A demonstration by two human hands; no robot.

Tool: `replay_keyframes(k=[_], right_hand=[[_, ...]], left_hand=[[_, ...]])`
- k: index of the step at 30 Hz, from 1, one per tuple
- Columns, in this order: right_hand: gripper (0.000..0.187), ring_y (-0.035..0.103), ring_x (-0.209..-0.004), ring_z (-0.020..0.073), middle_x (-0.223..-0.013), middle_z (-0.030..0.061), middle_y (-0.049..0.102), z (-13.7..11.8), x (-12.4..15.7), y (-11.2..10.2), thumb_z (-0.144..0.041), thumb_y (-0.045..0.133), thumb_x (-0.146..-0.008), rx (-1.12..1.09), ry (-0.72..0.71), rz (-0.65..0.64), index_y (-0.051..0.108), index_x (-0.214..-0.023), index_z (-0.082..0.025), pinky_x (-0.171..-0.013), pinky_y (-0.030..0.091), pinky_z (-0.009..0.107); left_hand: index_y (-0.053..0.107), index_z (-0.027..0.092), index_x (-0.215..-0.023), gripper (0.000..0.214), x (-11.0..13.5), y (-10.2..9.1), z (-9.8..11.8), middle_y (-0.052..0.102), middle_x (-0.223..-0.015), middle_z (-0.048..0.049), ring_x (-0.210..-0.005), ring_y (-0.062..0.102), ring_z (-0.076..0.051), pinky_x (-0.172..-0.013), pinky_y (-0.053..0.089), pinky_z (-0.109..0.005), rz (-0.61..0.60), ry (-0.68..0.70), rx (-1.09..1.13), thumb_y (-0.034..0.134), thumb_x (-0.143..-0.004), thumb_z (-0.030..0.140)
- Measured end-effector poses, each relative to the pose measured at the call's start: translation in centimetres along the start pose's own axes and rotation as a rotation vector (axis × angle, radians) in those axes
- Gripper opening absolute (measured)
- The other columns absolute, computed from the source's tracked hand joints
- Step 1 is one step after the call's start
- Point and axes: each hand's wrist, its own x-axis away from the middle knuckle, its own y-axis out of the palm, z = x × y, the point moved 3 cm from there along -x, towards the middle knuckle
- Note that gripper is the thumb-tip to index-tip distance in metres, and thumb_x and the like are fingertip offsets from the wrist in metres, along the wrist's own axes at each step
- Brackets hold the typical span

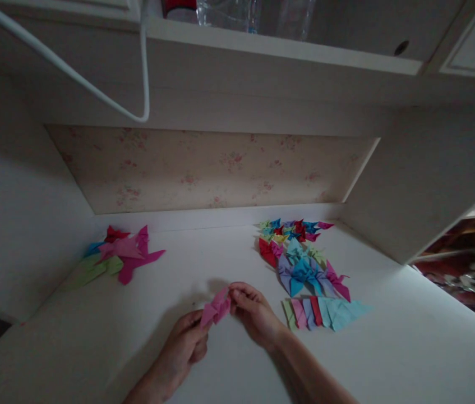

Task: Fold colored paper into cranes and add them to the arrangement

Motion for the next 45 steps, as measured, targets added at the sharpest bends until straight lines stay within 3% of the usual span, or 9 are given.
replay_keyframes(k=[9, 14, 19, 25, 28, 31, 37, 45], right_hand=[[0.028, 0.058, -0.072, 0.0126, -0.084, 0.0027, 0.067, 0.0, 0.9, 0.6, -0.021, 0.078, -0.069, 0.134, 0.064, -0.212, 0.071, -0.097, -0.018, -0.070, 0.041, 0.026], [0.025, 0.059, -0.076, 0.0160, -0.086, 0.0036, 0.066, -0.2, 1.5, 1.1, -0.023, 0.079, -0.067, 0.227, 0.106, -0.315, 0.073, -0.090, -0.018, -0.073, 0.042, 0.030], [0.019, 0.058, -0.073, 0.0164, -0.078, 0.0047, 0.066, -0.1, 1.2, 1.2, -0.031, 0.076, -0.071, 0.203, 0.086, -0.250, 0.072, -0.081, -0.015, -0.075, 0.042, 0.032], [0.020, 0.054, -0.065, 0.0136, -0.073, 0.0029, 0.063, 0.3, 0.6, 1.0, -0.033, 0.076, -0.072, 0.131, 0.044, -0.135, 0.070, -0.077, -0.015, -0.066, 0.040, 0.028], [0.019, 0.052, -0.062, 0.0113, -0.071, 0.0016, 0.062, 0.4, 0.5, 1.0, -0.031, 0.077, -0.071, 0.104, 0.056, -0.115, 0.069, -0.077, -0.015, -0.063, 0.038, 0.025], [0.019, 0.048, -0.058, 0.0093, -0.066, -0.0003, 0.060, 0.5, 0.5, 0.9, -0.029, 0.078, -0.069, 0.155, 0.079, -0.115, 0.068, -0.073, -0.014, -0.058, 0.034, 0.023], [0.020, 0.045, -0.053, 0.0074, -0.061, -0.0026, 0.057, 0.7, 0.4, 0.8, -0.029, 0.080, -0.066, 0.231, 0.041, -0.081, 0.068, -0.070, -0.014, -0.054, 0.031, 0.022], [0.021, 0.044, -0.050, 0.0064, -0.060, -0.0023, 0.058, 0.8, 0.3, 0.5, -0.031, 0.080, -0.065, 0.196, 0.063, -0.038, 0.069, -0.070, -0.014, -0.049, 0.030, 0.021]], left_hand=[[0.034, 0.022, -0.063, 0.037, 1.4, 0.9, 0.5, 0.017, -0.047, 0.0134, -0.041, 0.009, -0.004, -0.041, 0.008, -0.021, -0.122, -0.119, 0.026, 0.069, -0.070, 0.030], [0.037, 0.021, -0.063, 0.033, 1.8, 1.1, 0.4, 0.019, -0.046, 0.0132, -0.040, 0.011, -0.004, -0.042, 0.008, -0.022, -0.167, -0.182, 0.019, 0.067, -0.071, 0.030], [0.051, 0.018, -0.072, 0.025, 1.7, 1.0, 0.3, 0.021, -0.046, 0.0128, -0.040, 0.011, -0.004, -0.041, 0.008, -0.021, -0.119, -0.177, -0.010, 0.062, -0.077, 0.040], [0.054, 0.019, -0.080, 0.027, 0.9, 0.7, 0.1, 0.024, -0.048, 0.0123, -0.040, 0.011, -0.005, -0.040, 0.009, -0.020, -0.032, -0.074, -0.149, 0.057, -0.079, 0.046], [0.059, 0.018, -0.086, 0.029, 0.5, 0.8, 0.3, 0.039, -0.052, 0.0086, -0.043, 0.027, -0.006, -0.042, 0.021, -0.019, 0.046, 0.122, -0.409, 0.062, -0.076, 0.045], [0.065, 0.016, -0.094, 0.032, 0.5, 1.3, 0.7, 0.057, -0.064, 0.0013, -0.058, 0.048, -0.013, -0.057, 0.038, -0.022, 0.075, 0.264, -0.553, 0.061, -0.076, 0.042], [0.066, 0.013, -0.101, 0.034, 0.6, 1.8, 1.0, 0.068, -0.091, -0.0067, -0.086, 0.058, -0.022, -0.083, 0.044, -0.029, -0.009, 0.275, -0.549, 0.057, -0.080, 0.039], [0.068, 0.015, -0.101, 0.036, 0.4, 1.6, 0.6, 0.069, -0.091, -0.0050, -0.088, 0.059, -0.022, -0.083, 0.044, -0.028, -0.048, 0.239, -0.617, 0.055, -0.082, 0.043]])
